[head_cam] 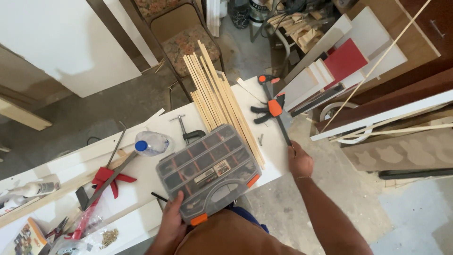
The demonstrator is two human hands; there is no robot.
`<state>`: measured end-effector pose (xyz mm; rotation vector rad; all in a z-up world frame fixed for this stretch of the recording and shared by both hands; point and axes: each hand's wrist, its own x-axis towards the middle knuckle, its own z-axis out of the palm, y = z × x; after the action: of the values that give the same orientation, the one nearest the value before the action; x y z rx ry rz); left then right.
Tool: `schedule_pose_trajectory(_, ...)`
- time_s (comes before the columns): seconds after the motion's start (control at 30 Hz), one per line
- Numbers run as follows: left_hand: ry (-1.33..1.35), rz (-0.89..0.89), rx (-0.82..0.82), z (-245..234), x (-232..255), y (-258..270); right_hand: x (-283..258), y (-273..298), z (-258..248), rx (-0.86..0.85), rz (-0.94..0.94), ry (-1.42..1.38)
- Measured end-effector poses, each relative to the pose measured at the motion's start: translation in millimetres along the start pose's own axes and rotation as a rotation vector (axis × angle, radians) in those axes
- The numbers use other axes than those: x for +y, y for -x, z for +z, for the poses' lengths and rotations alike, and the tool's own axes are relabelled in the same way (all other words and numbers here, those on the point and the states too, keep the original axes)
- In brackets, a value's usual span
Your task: Sorting small hardware into an organizer box and inspecting a wooden frame in a workshop.
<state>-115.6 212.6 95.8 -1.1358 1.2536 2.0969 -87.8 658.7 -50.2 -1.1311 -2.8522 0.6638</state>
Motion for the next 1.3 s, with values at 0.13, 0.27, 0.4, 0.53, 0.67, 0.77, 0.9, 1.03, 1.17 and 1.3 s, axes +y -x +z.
schedule_pose_trajectory(0.13, 0.016, 0.026, -0.177, 24, -10, -32, -7, 10, 8, -0.039, -0.007, 0.06)
schedule_pose_trajectory(0.27, -0.103, -0.094, -0.095, 86, 4, -22, -11, 13, 17, -0.007, -0.127, 0.155)
schedule_pose_trajectory(0.4, -0.068, 0.145, -0.23, 100, -52, -101, 55, -7, 73, 0.205, -0.368, 0.336)
schedule_pose_trajectory(0.53, -0.121, 0.14, -0.268, 128, -55, -122, 18, -2, 20, 0.154, -0.231, -0.35)
schedule_pose_trajectory(0.67, -0.784, 0.199, -0.204, 121, -58, -167, 17, -15, 37, -0.135, 0.154, -0.91)
schedule_pose_trajectory(0.77, -1.09, 0.21, -0.141, 114, -54, -146, 27, -24, 54, -0.152, 0.106, -0.884)
schedule_pose_trajectory(0.9, -1.338, 0.314, -0.134, 98, -29, -112, 27, -30, 51, -0.219, 0.081, -0.862)
schedule_pose_trajectory(1.03, -1.601, 0.894, -0.078, 68, -13, -104, 14, -30, 41, -0.262, 0.118, -0.814)
schedule_pose_trajectory(1.17, -1.663, 1.422, -0.14, 28, -7, -114, 11, -28, 35, -0.247, 0.169, -0.824)
schedule_pose_trajectory(1.3, -1.559, 1.566, -0.372, 24, -17, -81, -25, 12, -11, -0.069, 0.232, -0.82)
